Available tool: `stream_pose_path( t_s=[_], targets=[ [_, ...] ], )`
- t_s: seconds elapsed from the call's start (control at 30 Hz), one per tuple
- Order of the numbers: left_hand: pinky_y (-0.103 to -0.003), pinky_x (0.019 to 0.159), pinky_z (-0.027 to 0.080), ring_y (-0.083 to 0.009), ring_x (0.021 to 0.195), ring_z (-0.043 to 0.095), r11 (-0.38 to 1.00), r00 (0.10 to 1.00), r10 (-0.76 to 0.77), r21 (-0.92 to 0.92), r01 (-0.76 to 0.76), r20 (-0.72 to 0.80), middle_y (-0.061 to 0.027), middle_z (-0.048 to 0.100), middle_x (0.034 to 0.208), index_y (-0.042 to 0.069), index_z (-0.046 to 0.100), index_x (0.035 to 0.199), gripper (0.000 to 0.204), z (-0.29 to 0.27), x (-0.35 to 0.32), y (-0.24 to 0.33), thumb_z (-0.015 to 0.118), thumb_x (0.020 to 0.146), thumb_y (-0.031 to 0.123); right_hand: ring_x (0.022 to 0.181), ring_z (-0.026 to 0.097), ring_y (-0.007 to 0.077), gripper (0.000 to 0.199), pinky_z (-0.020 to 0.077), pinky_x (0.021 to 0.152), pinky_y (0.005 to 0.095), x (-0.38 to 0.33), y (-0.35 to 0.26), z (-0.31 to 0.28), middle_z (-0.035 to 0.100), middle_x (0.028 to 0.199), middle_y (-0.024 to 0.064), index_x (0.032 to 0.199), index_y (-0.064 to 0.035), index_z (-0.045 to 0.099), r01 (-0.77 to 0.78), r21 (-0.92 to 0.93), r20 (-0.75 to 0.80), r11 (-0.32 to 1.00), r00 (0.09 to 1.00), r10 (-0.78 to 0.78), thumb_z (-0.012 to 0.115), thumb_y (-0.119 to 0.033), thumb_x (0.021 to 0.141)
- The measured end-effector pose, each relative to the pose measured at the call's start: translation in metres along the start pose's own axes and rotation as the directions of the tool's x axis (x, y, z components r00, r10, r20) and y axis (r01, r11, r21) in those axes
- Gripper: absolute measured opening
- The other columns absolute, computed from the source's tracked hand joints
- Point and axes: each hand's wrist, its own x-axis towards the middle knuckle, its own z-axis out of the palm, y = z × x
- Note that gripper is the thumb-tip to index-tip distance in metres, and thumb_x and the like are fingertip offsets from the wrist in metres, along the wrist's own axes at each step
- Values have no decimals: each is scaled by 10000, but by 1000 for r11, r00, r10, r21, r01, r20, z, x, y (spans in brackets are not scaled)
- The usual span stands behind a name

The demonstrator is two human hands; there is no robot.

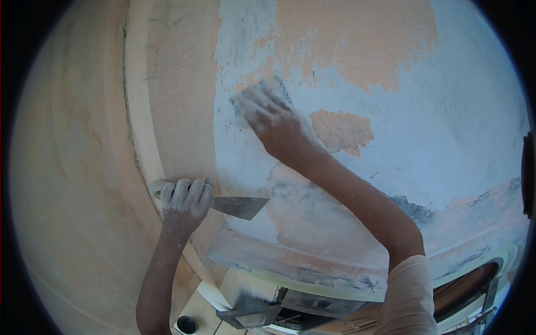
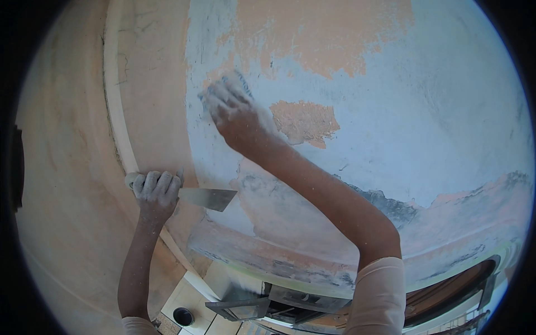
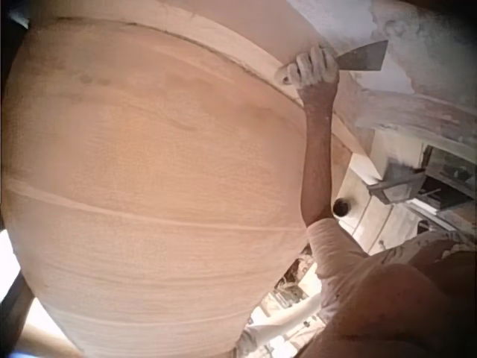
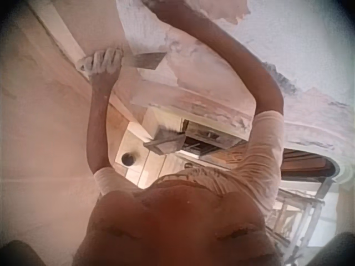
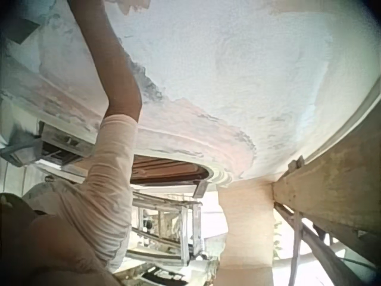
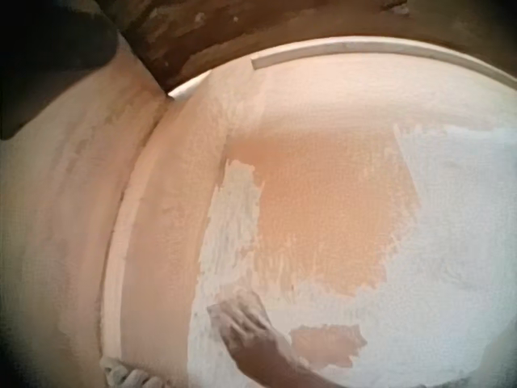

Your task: The person scrapes and sands a curved wall surface to remove old plaster or paint, using a scraper and sandpaper.

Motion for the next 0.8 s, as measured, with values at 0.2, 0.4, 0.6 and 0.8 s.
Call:
stream_pose_path(
  t_s=[0.2,0.4,0.6,0.8],
  targets=[
    [-301,597,306,-124,633,442,999,999,35,3,-35,27,36,438,670,143,518,668,139,-1,-7,-6,647,715,128,1257,405,221,330,261,1091,382,-23,44,-31,539,1246,101,1157,1,553,-44,14,-125,999,991,46,501,-73,840],
    [-301,586,306,-124,631,438,1000,999,19,-11,-19,28,38,436,665,145,506,655,163,-5,-10,-14,659,705,117,1281,369,214,364,242,1107,369,-17,-43,3,477,1314,95,1218,-36,510,270,171,220,948,927,-303,471,-159,878],
    [-307,598,299,-119,617,427,999,999,35,-9,-35,-11,39,424,648,154,500,647,185,1,-4,-5,667,715,115,1304,330,232,437,242,1113,405,-11,64,-46,434,1355,56,1252,-88,482,-287,-55,-109,956,954,280,519,-5,824],
    [-303,600,285,-122,595,415,1000,1000,9,6,-9,4,44,403,629,158,476,621,232,-6,-16,-17,677,732,128,1270,384,207,352,238,1106,380,-88,-33,-27,478,1321,61,1173,-39,557,154,363,200,919,951,-238,541,-142,838]
  ],
)
